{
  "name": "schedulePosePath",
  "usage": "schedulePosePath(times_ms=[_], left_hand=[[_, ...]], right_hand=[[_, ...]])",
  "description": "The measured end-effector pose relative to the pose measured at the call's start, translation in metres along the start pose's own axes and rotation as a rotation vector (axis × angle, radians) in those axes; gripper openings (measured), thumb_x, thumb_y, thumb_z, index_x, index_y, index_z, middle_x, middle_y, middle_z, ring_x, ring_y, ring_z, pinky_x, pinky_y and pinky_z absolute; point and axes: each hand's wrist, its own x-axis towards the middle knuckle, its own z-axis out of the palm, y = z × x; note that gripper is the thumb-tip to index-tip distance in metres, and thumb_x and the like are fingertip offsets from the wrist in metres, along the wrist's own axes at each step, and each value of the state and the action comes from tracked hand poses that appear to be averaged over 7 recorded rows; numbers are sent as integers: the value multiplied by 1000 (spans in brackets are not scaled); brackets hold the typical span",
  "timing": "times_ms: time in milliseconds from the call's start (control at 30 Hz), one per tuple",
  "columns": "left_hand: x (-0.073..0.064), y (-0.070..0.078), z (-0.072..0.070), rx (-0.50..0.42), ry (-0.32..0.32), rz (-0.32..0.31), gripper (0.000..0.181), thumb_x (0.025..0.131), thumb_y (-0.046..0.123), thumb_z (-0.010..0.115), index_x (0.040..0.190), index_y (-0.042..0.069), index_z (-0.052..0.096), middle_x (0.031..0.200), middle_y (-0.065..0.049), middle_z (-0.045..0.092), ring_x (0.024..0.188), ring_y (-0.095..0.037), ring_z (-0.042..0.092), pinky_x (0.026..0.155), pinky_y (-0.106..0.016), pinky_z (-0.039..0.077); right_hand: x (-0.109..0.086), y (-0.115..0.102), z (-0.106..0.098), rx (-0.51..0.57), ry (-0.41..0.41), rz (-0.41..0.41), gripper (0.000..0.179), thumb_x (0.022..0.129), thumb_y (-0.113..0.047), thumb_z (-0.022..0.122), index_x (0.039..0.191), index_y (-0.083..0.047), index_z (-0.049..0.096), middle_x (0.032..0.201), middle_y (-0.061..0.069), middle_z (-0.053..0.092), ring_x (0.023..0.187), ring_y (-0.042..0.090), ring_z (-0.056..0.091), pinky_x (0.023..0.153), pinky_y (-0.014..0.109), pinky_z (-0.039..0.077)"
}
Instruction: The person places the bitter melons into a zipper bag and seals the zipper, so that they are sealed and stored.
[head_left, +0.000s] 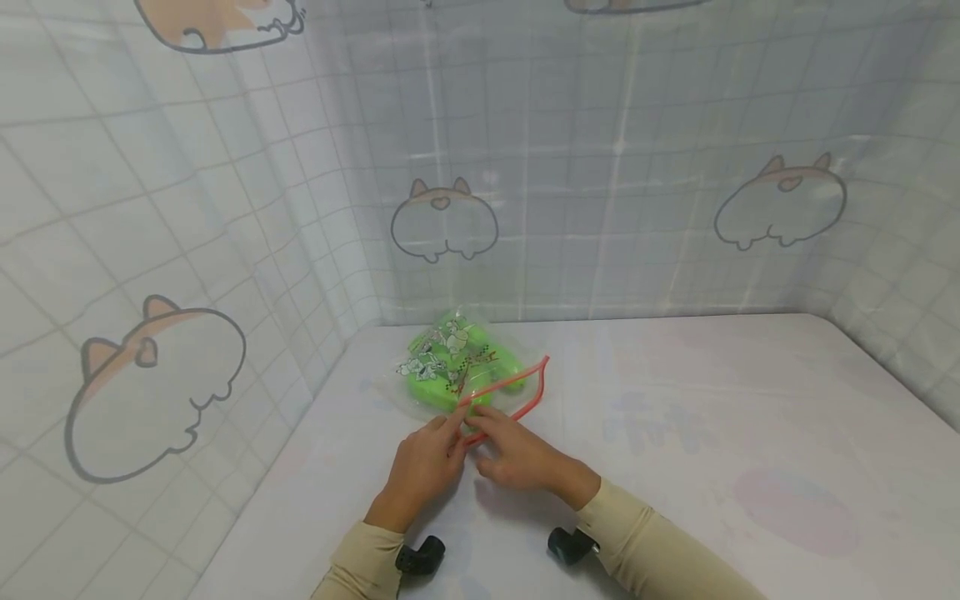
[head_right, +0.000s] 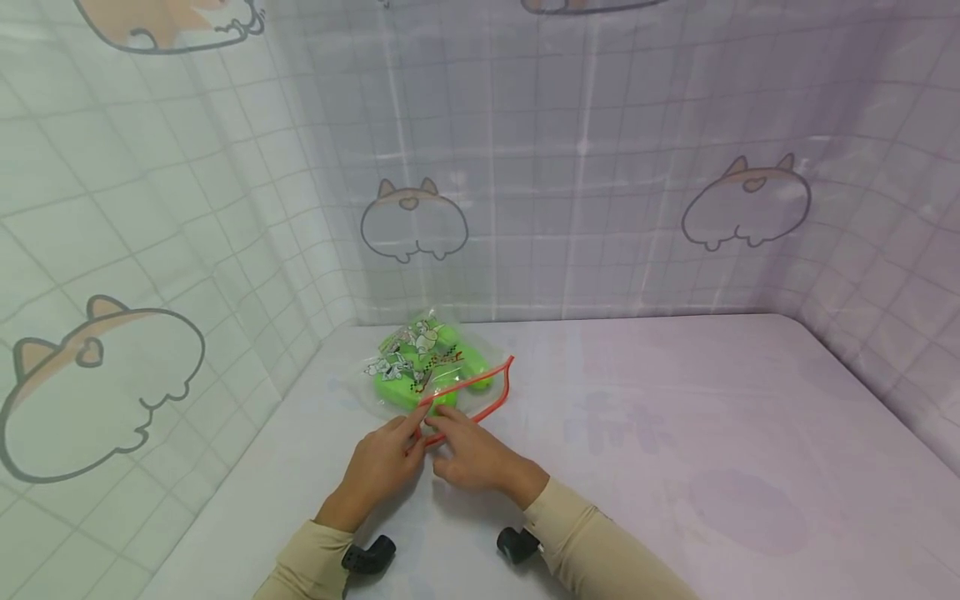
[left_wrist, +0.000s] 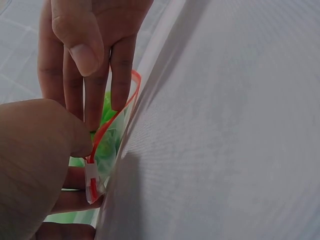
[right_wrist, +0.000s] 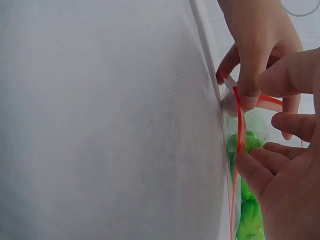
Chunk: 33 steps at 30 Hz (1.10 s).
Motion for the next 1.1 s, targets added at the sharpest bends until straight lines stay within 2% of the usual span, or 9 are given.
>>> schedulePosePath(times_ms=[467,700,900,1100], left_hand=[[-2,-1,1,-4,10,4,50,81,10,74,130,10,65,74,1,55,52,-19,49,48,-37,41],[0,0,0,-7,-1,-7,47,81,12,74,128,11,66,73,3,52,52,-17,48,48,-35,39],[-1,-2,-3,-18,17,31,48,82,11,75,129,10,67,73,3,51,53,-15,46,48,-34,40],[-2,-4,-8,-21,-23,31,44,84,15,75,127,17,70,77,1,55,54,-17,49,50,-36,43]], right_hand=[[5,2,1,7,17,20,65,89,-11,62,151,-10,44,160,4,31,147,21,29,114,44,29],[4,2,0,29,24,19,65,88,-9,62,151,-11,44,160,4,31,147,21,29,114,44,31],[3,3,1,25,65,6,59,88,-7,62,146,-7,50,154,5,42,143,20,36,112,42,34],[0,3,-2,19,141,-40,46,89,-3,64,136,-8,62,136,3,59,129,19,51,107,40,40]])
